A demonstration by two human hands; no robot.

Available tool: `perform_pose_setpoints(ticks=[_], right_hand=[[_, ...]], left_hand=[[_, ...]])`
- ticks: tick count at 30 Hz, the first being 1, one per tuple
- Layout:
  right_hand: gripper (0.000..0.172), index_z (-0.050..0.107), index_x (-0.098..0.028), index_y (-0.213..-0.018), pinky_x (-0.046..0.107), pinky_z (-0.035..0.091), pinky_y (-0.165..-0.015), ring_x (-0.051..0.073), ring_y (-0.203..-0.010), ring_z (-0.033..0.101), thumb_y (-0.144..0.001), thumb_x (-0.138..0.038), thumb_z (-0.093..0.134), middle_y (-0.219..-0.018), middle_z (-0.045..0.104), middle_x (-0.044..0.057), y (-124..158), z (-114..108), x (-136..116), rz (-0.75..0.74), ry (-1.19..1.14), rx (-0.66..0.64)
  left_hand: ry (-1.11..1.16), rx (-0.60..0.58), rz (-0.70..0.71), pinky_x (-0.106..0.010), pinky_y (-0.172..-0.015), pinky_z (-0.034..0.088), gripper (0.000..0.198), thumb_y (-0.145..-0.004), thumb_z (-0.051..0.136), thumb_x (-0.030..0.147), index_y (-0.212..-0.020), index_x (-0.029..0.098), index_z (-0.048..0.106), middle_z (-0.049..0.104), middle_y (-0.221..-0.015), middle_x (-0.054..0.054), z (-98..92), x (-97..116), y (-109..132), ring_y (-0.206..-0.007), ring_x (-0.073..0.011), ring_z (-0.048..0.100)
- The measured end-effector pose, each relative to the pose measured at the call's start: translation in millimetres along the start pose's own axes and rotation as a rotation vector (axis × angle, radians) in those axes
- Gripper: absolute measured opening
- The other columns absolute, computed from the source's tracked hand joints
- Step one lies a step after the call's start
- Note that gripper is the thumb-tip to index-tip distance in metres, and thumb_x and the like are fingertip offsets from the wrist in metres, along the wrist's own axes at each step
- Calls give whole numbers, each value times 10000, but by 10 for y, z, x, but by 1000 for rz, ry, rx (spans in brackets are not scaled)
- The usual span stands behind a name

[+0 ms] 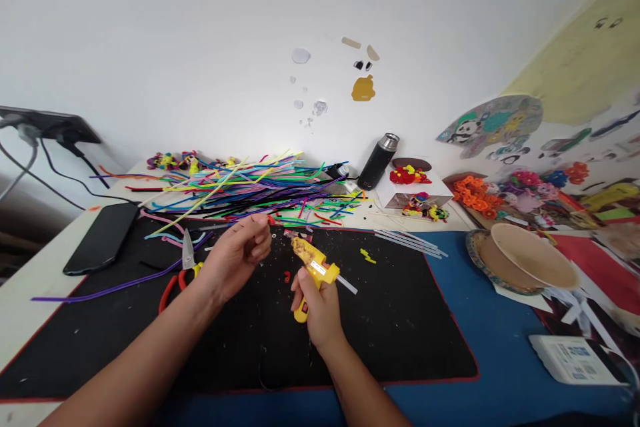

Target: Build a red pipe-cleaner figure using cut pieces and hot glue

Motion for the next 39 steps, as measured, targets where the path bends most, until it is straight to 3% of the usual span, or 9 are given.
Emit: perform_pose_setpoints(ticks=[4,8,12,16,20,26,31,35,39], right_hand=[[604,709,-164,-818,239,361,-487,123,-439,454,-862,-760,619,-463,540,-26,4,-153,19,14,93,11],[552,737,-179,-847,268,407,-528,162,-484,530,-899,-712,605,-488,562,-18,16,-447,-42,3,287,35],[528,687,-218,-704,306,410,-556,211,-542,626,-982,-641,535,-553,631,33,19,-738,-226,-26,693,78],[390,767,-200,-993,329,436,-666,301,-811,753,-1027,-530,562,-892,802,119,-7,-807,-478,-112,1111,64],[417,753,-181,-1057,325,391,-659,324,-859,766,-1049,-550,560,-958,814,152,-41,-851,-572,-49,1373,6],[306,738,-212,-997,287,347,-643,249,-808,721,-1008,-510,668,-923,796,77,13,-908,-687,-92,1307,-200],[195,775,-218,-1003,276,355,-611,186,-664,644,-1015,-359,642,-746,733,15,50,-895,-908,-130,1068,-164],[207,776,-215,-987,264,403,-603,163,-625,617,-1005,-365,634,-687,681,-15,42,-709,-951,-133,796,-189],[165,768,-214,-959,253,404,-599,147,-610,593,-981,-342,666,-664,654,-29,-28,-507,-913,-169,737,-194]], left_hand=[[-205,-58,71,-204,-475,247,333,-819,882,398,-788,172,639,431,-597,70,49,196,69,-503,-65,320],[-488,-138,74,-229,-519,266,354,-839,846,494,-840,182,680,483,-645,54,71,184,68,-552,-89,343],[-745,-248,47,-243,-589,330,380,-888,765,560,-891,187,694,569,-751,26,160,98,68,-636,-117,431],[-856,-342,55,-266,-658,397,400,-888,725,585,-892,188,674,598,-786,16,269,44,79,-702,-147,501],[-941,-403,65,-270,-643,389,374,-912,683,566,-903,194,658,547,-726,39,286,-1,79,-663,-143,470],[-1056,-494,75,-268,-626,374,316,-960,628,515,-906,204,645,589,-730,31,284,-12,118,-662,-146,492],[-1103,-554,59,-263,-606,372,276,-979,607,473,-903,210,646,615,-717,29,307,-32,148,-645,-147,520],[-1130,-570,55,-260,-609,382,265,-977,611,469,-917,214,657,628,-727,28,312,-46,158,-654,-150,534],[-1156,-590,58,-257,-598,370,259,-976,603,465,-939,216,667,611,-721,34,334,-12,204,-643,-146,520]])
Point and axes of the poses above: each hand's wrist, its own y-axis away from the middle knuckle, its own z-axis out of the palm, x = y × z, the point moved 7 cm from there along -y, towards the middle knuckle
